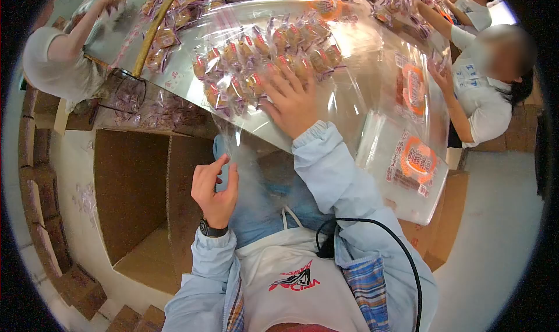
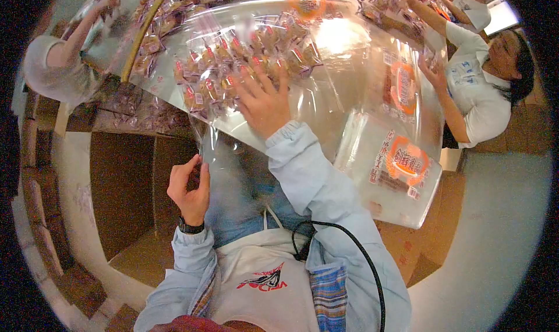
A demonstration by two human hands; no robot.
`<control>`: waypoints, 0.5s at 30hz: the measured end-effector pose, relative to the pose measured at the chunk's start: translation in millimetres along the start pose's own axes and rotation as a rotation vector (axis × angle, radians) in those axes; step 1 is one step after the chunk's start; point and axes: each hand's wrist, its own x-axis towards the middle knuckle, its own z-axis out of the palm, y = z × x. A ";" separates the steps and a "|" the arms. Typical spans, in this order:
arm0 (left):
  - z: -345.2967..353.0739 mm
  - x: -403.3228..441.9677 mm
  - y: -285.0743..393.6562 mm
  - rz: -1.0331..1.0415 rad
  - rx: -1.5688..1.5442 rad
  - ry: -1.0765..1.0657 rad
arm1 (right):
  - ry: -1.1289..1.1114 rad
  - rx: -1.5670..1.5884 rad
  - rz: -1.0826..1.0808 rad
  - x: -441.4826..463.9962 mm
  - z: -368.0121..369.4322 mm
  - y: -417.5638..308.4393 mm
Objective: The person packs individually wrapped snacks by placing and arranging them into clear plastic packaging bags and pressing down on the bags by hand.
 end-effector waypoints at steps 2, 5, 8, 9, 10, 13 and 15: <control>2.0 -2.8 -2.7 0.023 0.004 0.010 | 0.068 0.070 0.005 -1.5 11.5 -2.1; 1.5 0.4 -7.8 0.066 0.023 0.033 | 0.139 0.084 0.000 0.3 16.6 -11.7; -1.8 7.0 -10.0 0.108 0.055 0.056 | 0.044 0.145 -0.026 -0.1 8.7 -9.0; -3.6 6.8 -10.3 0.097 0.062 0.049 | 0.011 0.181 -0.035 1.7 3.0 -6.6; -5.9 5.2 -10.2 0.084 0.068 0.041 | 0.019 0.103 -0.005 3.4 -3.7 -5.3; -5.2 -0.3 -12.2 0.091 0.071 0.044 | 0.042 -0.046 0.051 1.1 -10.7 2.1; -2.8 -3.9 -13.1 0.086 0.075 0.035 | 0.063 -0.021 0.043 -6.0 6.7 9.2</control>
